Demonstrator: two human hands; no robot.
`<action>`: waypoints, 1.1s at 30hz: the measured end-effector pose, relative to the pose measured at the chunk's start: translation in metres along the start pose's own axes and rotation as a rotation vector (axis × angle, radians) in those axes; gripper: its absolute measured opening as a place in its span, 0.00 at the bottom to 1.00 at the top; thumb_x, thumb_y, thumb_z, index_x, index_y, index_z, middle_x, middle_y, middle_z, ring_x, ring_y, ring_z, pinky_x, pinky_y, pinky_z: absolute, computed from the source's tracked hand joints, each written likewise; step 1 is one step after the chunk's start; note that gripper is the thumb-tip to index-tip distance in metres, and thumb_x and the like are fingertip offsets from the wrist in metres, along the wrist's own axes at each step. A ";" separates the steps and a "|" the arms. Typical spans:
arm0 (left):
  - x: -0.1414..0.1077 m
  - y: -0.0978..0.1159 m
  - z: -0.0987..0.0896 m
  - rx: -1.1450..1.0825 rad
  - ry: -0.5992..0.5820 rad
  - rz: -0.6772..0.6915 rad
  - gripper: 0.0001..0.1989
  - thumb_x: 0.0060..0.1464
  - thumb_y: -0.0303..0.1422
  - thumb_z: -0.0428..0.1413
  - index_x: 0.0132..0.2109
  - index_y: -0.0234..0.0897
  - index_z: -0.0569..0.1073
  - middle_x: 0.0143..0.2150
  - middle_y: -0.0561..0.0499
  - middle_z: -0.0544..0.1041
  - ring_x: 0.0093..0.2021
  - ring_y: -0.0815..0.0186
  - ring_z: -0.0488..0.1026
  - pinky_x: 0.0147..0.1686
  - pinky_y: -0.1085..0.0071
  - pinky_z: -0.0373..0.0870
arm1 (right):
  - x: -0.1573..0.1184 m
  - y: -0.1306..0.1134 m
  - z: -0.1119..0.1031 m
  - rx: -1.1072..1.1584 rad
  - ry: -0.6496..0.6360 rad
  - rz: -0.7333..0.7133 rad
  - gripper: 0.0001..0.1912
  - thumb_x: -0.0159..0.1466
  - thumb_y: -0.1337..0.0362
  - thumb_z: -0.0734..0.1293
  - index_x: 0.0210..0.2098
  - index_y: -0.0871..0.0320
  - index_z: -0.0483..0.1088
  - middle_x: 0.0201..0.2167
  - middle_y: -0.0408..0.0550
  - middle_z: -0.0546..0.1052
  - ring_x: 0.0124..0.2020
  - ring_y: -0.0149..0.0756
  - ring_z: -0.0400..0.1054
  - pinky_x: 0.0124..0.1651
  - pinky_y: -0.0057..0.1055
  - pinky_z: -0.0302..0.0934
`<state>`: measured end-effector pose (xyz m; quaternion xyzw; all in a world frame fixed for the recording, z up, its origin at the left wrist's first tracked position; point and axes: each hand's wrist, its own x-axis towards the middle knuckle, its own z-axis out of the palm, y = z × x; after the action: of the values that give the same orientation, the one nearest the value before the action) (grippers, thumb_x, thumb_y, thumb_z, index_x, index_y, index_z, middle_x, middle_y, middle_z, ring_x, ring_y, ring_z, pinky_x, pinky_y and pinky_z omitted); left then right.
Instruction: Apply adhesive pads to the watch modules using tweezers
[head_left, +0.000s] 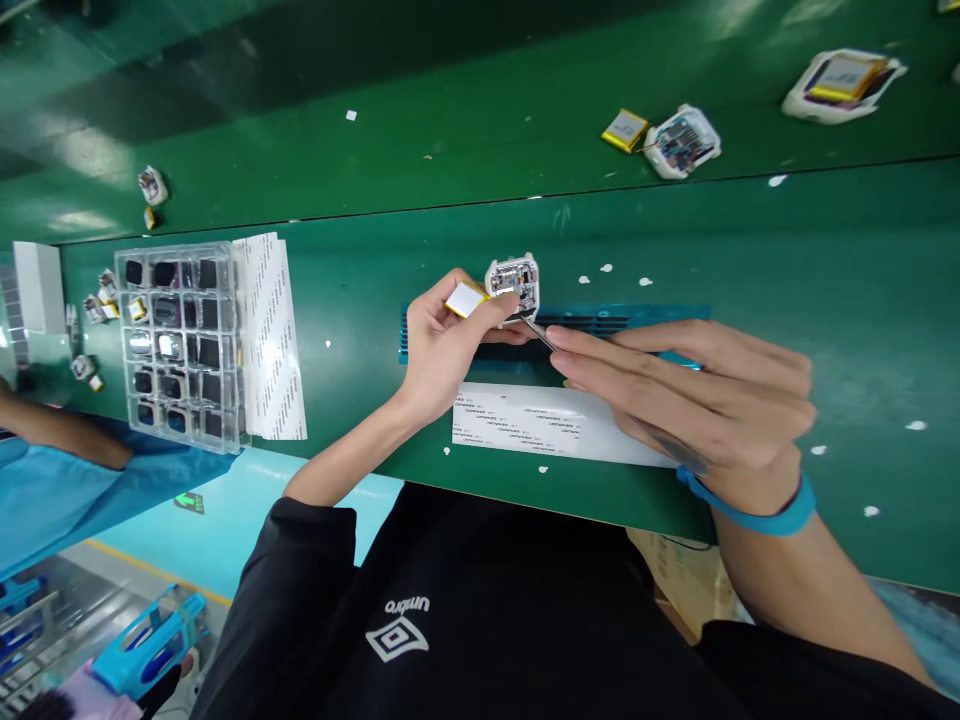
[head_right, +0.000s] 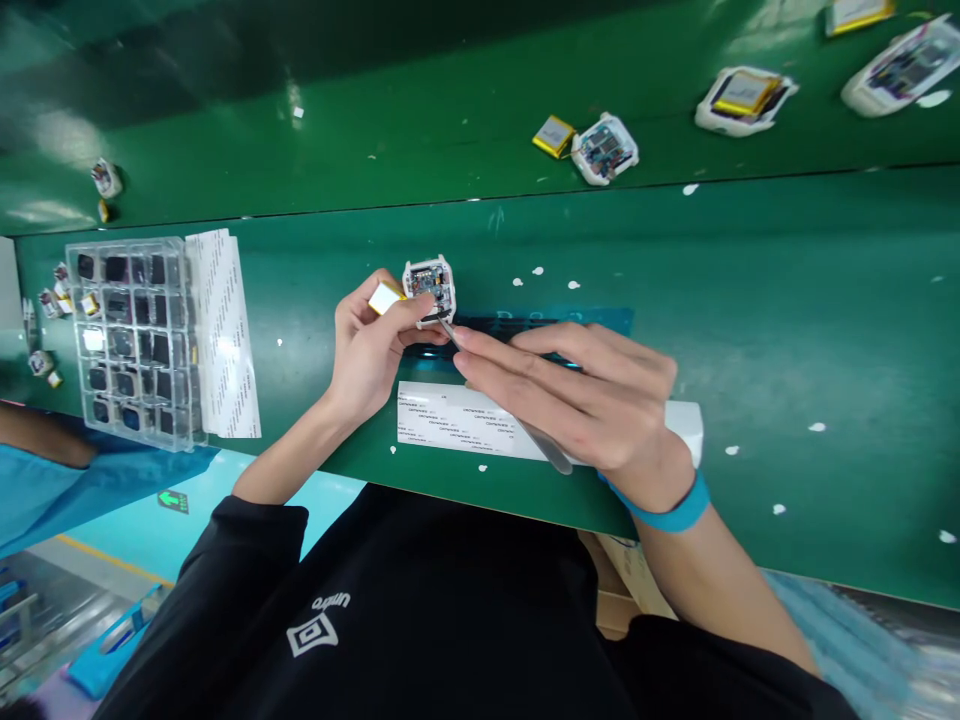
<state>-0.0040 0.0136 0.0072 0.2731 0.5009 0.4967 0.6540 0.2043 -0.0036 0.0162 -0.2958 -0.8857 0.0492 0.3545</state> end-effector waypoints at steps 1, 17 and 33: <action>0.000 -0.001 0.000 0.003 0.002 0.014 0.17 0.53 0.28 0.67 0.28 0.38 0.65 0.26 0.59 0.75 0.26 0.70 0.80 0.34 0.69 0.84 | 0.000 -0.001 0.000 0.005 0.001 0.006 0.40 0.64 0.80 0.71 0.71 0.50 0.64 0.53 0.44 0.81 0.38 0.41 0.82 0.35 0.38 0.75; -0.001 -0.003 0.005 0.108 0.089 0.021 0.11 0.60 0.32 0.66 0.35 0.37 0.71 0.29 0.56 0.80 0.32 0.65 0.85 0.37 0.69 0.85 | -0.001 -0.003 0.013 0.051 0.094 0.113 0.39 0.59 0.81 0.75 0.67 0.52 0.70 0.50 0.49 0.84 0.40 0.42 0.81 0.38 0.38 0.78; 0.119 0.057 -0.071 1.139 0.257 0.465 0.13 0.52 0.29 0.65 0.46 0.41 0.76 0.43 0.44 0.82 0.53 0.47 0.78 0.64 0.43 0.68 | 0.003 0.008 0.012 -0.093 0.250 0.034 0.35 0.63 0.76 0.74 0.66 0.48 0.68 0.50 0.42 0.83 0.34 0.35 0.79 0.32 0.34 0.76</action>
<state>-0.0912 0.1344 -0.0145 0.6186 0.6892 0.3098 0.2152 0.1987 0.0063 0.0068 -0.3308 -0.8308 -0.0230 0.4469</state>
